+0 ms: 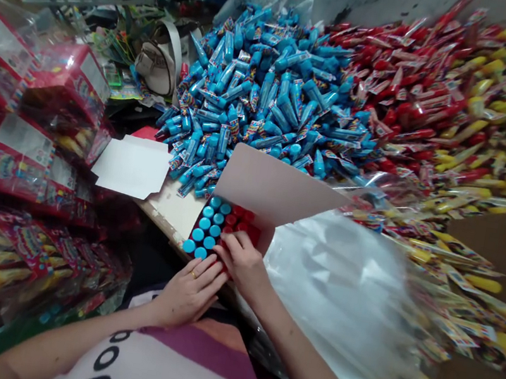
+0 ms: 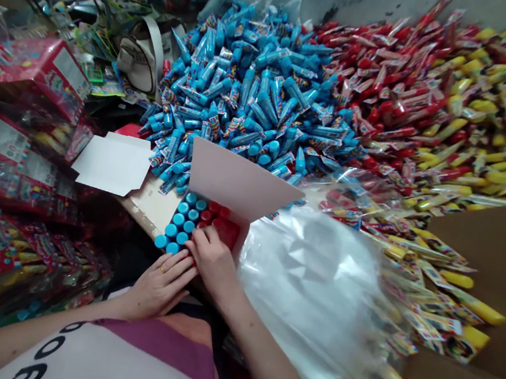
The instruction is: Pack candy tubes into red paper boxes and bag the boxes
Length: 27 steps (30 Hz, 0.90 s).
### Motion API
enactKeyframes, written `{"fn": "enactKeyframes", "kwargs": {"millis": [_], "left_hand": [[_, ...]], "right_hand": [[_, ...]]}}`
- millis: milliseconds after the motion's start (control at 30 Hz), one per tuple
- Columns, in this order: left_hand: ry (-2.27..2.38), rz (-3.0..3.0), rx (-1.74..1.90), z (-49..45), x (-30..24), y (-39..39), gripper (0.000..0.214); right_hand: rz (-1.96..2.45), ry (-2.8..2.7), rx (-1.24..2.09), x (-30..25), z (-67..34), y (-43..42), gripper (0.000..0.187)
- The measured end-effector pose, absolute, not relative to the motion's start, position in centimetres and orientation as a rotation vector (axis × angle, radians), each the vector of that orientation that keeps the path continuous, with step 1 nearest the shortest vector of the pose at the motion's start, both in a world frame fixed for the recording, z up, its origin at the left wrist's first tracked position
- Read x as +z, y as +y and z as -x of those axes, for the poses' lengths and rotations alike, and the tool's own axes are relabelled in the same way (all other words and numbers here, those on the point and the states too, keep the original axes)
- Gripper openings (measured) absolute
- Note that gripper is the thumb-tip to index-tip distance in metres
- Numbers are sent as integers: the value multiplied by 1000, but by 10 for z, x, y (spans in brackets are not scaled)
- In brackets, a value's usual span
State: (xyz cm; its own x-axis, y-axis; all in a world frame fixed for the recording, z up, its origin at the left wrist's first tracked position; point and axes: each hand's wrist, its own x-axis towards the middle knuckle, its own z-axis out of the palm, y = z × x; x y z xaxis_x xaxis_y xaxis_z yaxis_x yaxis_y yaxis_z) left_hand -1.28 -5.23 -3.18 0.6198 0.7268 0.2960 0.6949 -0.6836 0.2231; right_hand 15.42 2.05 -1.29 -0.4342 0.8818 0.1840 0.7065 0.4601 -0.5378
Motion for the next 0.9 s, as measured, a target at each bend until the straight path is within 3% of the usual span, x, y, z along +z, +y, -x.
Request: {"fn": "enactKeyframes", "kwargs": {"millis": [367, 900], "left_hand": [[1235, -2763, 773, 10, -31, -48, 40], [1219, -2741, 543, 17, -28, -58, 47]], "right_hand": [[1414, -2318, 402, -9, -146, 21, 14], [1426, -2101, 406, -21, -166, 13, 20]]}}
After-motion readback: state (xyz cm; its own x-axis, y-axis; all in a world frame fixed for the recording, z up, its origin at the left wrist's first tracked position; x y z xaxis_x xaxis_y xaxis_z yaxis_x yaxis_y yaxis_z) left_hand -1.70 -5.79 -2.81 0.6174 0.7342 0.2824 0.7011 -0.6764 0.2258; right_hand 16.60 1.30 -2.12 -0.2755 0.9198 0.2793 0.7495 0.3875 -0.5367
